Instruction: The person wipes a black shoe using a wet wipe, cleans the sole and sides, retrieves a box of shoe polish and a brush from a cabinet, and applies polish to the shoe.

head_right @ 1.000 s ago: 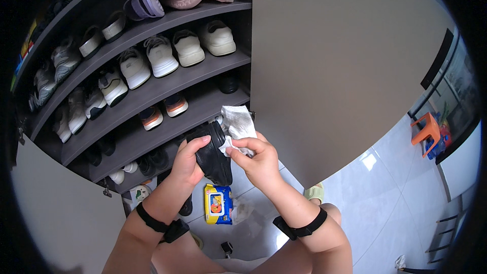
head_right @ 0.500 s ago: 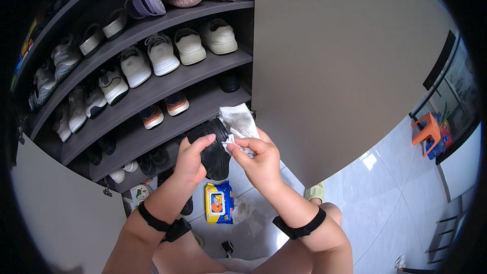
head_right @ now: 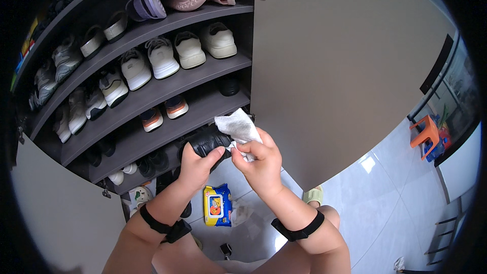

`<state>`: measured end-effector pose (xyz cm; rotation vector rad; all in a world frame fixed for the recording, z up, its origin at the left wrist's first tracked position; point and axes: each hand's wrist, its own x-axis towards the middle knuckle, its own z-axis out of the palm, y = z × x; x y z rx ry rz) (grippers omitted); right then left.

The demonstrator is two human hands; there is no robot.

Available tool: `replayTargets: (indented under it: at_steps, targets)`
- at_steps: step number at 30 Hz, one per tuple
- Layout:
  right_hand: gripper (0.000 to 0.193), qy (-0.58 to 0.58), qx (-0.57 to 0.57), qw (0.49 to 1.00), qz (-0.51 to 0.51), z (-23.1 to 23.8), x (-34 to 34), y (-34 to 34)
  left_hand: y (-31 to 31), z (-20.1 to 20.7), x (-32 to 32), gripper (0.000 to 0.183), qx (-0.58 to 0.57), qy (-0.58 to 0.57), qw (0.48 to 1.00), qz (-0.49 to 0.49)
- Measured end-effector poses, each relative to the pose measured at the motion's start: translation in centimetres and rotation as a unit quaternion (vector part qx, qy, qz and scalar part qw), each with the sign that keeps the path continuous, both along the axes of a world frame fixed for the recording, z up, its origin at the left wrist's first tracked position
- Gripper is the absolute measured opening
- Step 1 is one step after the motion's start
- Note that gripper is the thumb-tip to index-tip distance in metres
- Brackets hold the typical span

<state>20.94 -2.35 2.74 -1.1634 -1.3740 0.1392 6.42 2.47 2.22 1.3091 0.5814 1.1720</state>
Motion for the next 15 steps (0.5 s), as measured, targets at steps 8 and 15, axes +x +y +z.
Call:
replayTargets:
  at_steps: [8,15]
  targets:
    - [0.013,0.078,-0.156,0.98,0.096,0.5,2.6,0.4,-0.8,-0.5,-0.1,0.022,0.151,0.145,0.978,0.018]
    - [0.011,0.074,-0.112,0.987,0.085,0.9,1.8,-0.2,-0.7,0.7,-0.7,0.018,0.32,0.192,0.927,0.027]
